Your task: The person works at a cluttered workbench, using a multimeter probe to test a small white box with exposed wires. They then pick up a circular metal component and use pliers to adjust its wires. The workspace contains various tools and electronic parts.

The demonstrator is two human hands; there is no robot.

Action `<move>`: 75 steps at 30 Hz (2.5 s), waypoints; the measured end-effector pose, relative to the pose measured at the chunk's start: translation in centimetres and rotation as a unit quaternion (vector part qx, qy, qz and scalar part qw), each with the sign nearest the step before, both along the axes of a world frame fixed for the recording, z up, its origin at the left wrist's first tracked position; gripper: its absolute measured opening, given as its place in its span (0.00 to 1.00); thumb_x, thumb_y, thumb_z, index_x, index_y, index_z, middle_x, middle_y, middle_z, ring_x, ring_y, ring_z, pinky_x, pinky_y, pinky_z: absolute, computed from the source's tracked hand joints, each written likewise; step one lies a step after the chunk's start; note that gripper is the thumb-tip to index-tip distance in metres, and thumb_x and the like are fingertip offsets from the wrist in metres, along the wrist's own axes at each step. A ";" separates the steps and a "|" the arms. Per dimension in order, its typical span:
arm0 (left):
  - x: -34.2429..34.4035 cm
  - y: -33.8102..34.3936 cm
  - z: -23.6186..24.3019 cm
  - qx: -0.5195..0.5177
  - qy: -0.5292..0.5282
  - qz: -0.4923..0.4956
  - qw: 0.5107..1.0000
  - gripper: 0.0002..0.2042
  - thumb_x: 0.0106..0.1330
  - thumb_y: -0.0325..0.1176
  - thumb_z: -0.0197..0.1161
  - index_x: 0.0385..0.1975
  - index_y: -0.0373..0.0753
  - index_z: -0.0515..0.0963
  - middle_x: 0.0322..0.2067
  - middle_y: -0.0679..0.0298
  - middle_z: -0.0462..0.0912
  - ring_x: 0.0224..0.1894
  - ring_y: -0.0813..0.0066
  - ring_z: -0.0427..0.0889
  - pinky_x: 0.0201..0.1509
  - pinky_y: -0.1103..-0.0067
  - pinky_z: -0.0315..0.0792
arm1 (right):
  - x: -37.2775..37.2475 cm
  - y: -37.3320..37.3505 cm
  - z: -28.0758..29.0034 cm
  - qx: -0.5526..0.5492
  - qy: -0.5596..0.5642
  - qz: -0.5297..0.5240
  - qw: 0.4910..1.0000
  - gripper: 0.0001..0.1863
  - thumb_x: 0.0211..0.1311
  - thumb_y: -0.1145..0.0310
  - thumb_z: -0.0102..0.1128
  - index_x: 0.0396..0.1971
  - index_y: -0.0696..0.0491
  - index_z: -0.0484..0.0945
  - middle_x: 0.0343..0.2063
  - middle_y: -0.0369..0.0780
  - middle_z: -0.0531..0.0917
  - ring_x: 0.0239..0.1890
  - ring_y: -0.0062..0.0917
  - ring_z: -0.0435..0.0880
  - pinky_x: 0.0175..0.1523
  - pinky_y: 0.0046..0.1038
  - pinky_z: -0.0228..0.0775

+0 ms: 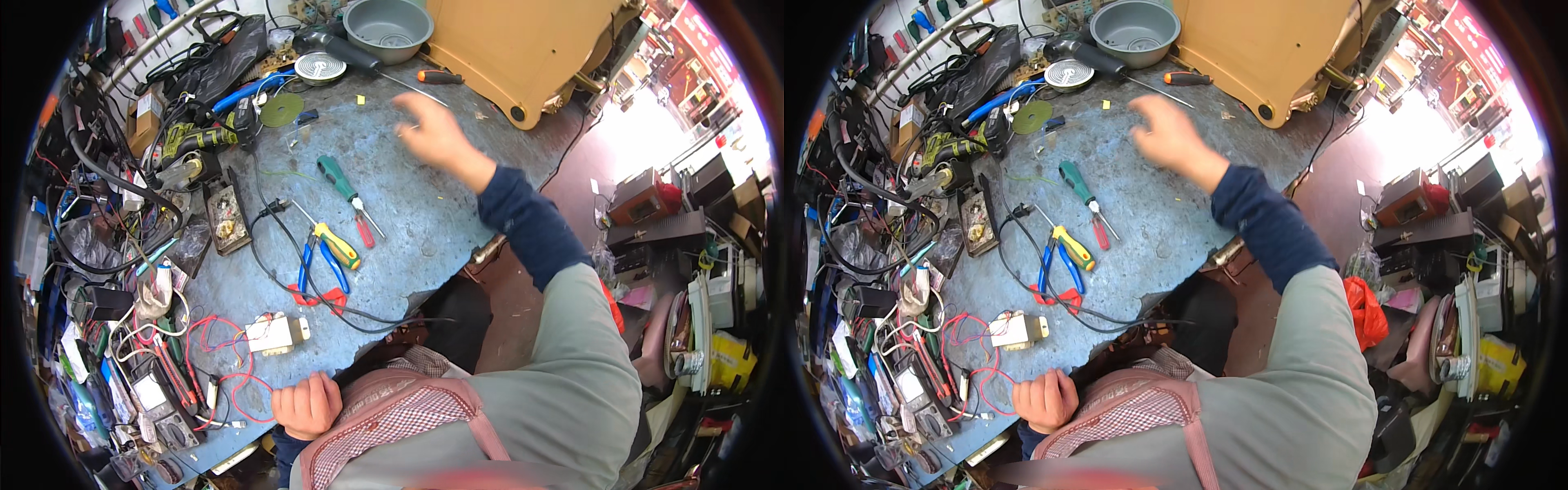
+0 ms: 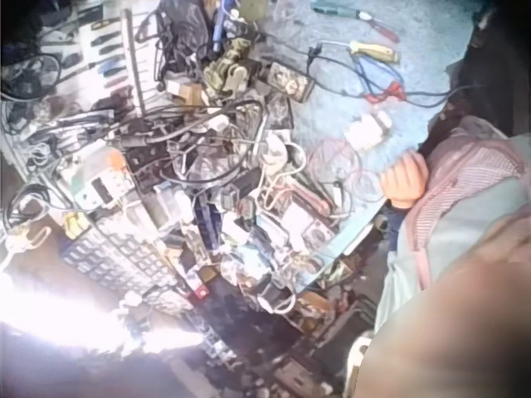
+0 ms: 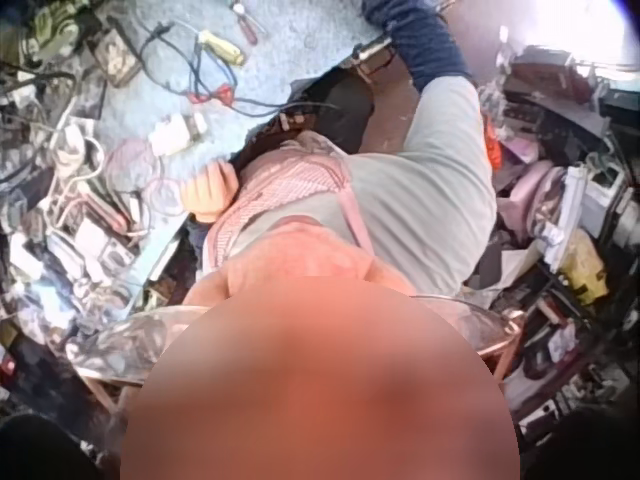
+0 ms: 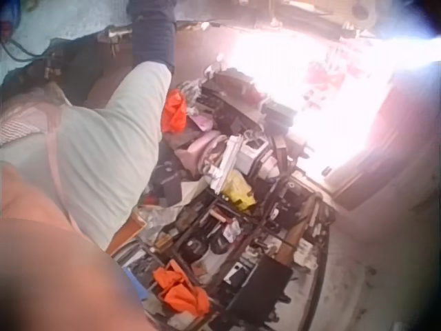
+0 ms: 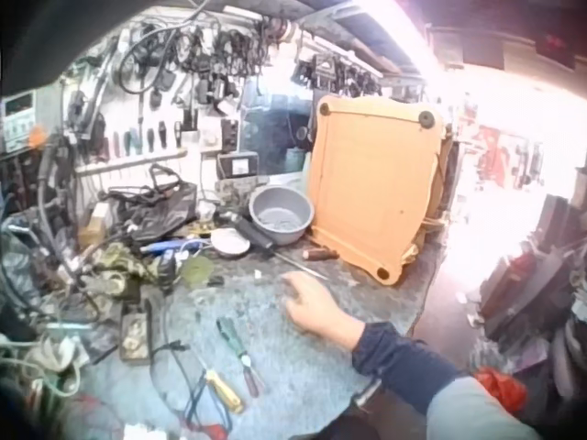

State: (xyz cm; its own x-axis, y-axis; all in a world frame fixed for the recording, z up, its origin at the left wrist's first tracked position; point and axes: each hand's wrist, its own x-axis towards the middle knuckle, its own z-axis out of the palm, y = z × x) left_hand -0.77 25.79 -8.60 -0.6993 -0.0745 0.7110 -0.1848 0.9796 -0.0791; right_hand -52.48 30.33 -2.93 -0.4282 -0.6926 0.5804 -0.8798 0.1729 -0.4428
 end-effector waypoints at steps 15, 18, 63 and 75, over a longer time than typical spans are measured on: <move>0.9 -0.1 -0.6 -0.029 -0.065 0.026 0.997 0.08 0.61 0.28 0.68 0.36 0.31 0.81 0.25 0.59 0.78 0.19 0.67 0.68 0.24 0.67 0.56 | -21.9 -3.1 -5.5 -0.181 -0.153 -0.312 0.920 0.24 0.73 0.49 0.61 0.40 0.58 0.90 0.40 0.58 0.90 0.48 0.56 0.89 0.56 0.49 0.78; 0.8 0.1 -0.6 -0.024 -0.062 0.035 0.997 0.08 0.62 0.29 0.67 0.36 0.30 0.81 0.25 0.59 0.78 0.19 0.66 0.69 0.24 0.67 0.57 | -23.3 -4.0 -5.9 -0.089 -0.145 -0.284 0.944 0.27 0.74 0.51 0.63 0.56 0.61 0.87 0.52 0.54 0.91 0.57 0.46 0.90 0.63 0.37 0.77; 1.4 0.1 -1.1 0.005 -0.070 0.084 0.994 0.10 0.63 0.32 0.68 0.37 0.32 0.83 0.26 0.60 0.77 0.21 0.63 0.70 0.27 0.65 0.60 | -19.5 -15.4 -1.0 -0.141 -0.030 -0.292 0.945 0.25 0.73 0.56 0.70 0.60 0.58 0.86 0.49 0.54 0.91 0.52 0.47 0.91 0.59 0.41 0.81; 1.1 0.2 -0.5 0.024 -0.082 0.087 0.993 0.11 0.64 0.32 0.68 0.40 0.31 0.82 0.27 0.59 0.77 0.22 0.63 0.71 0.27 0.65 0.62 | -23.0 -11.7 -2.4 -0.142 -0.213 -0.204 0.945 0.31 0.70 0.64 0.71 0.69 0.62 0.78 0.64 0.55 0.85 0.68 0.41 0.84 0.70 0.36 0.75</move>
State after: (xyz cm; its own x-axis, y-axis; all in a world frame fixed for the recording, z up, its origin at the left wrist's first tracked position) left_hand 0.36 26.04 -9.09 -0.7790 -0.2349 0.5813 -0.3392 0.9377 -0.0757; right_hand -75.47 18.64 -5.30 -0.8624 -0.2625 0.4328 -0.4974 0.2802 -0.8210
